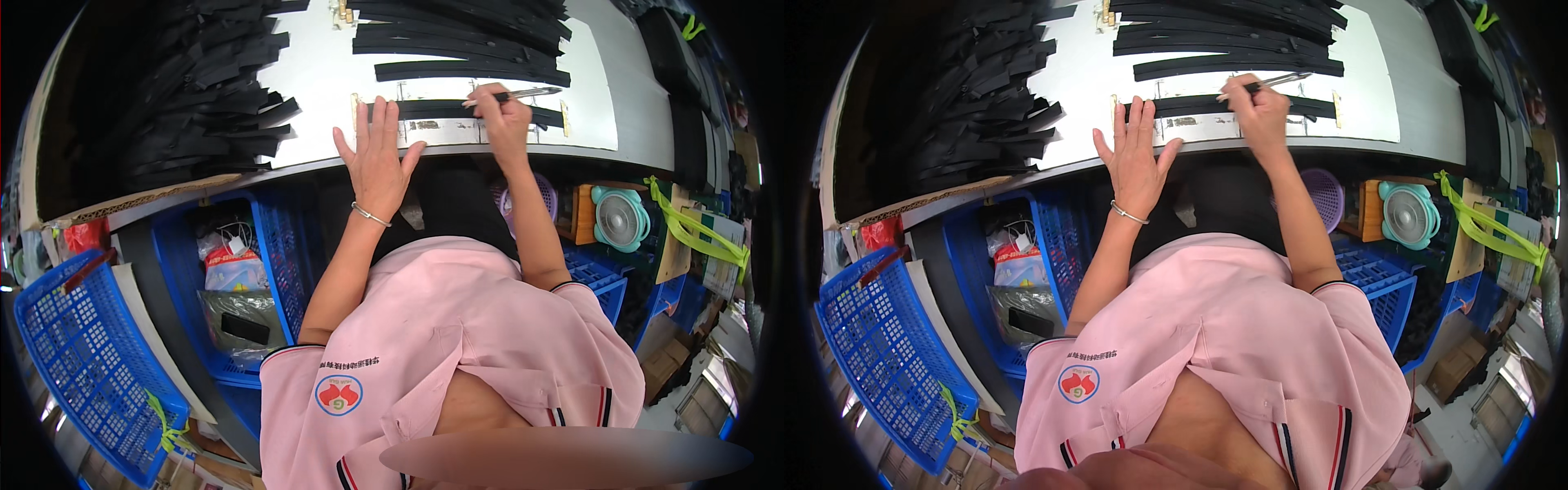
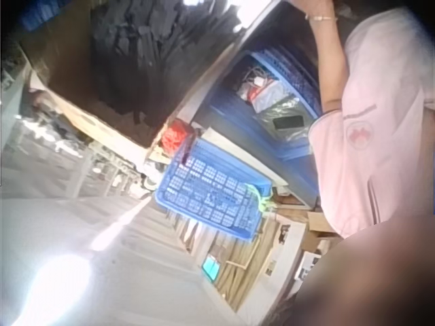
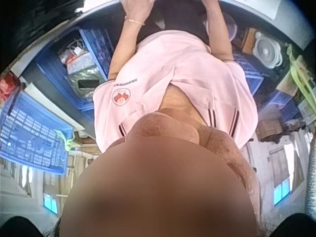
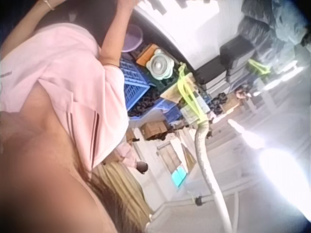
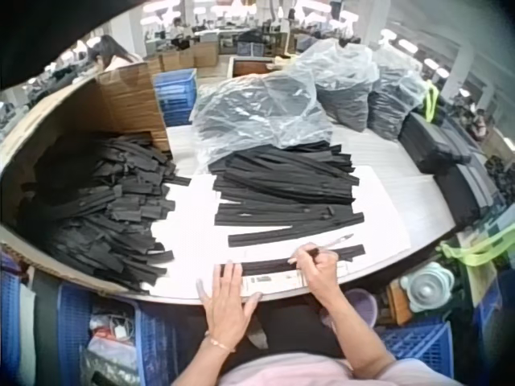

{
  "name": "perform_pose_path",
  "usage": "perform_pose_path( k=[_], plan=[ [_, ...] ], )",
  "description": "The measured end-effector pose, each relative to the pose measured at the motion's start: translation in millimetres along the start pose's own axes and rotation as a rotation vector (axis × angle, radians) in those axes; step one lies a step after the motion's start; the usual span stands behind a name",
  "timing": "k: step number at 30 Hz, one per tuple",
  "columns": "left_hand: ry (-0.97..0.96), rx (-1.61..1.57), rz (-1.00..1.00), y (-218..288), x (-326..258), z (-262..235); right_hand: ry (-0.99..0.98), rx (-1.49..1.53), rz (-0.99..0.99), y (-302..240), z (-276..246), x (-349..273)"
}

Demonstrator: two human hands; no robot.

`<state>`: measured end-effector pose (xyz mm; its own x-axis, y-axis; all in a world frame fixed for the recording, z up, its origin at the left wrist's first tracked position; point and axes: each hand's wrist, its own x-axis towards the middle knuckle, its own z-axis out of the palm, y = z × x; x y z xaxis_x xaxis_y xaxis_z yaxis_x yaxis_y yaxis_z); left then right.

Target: Picking up black zippers, aligning them against a template on a desk, marking them with a pen, and organizing them.

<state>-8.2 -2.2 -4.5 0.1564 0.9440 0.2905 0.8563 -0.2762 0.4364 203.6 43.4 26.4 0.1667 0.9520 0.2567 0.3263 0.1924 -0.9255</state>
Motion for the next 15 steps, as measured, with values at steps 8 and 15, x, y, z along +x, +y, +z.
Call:
perform_pose_path(
  k=[8, 15],
  plan=[
    [0.001, 0.038, 0.026, 1, 1, 2, 0.022, -0.152, 0.036, 23, -22, 4],
    [-0.041, -0.105, 0.171, 54, 9, 15, 0.035, -0.146, 0.048, 25, -19, 5]
  ],
)
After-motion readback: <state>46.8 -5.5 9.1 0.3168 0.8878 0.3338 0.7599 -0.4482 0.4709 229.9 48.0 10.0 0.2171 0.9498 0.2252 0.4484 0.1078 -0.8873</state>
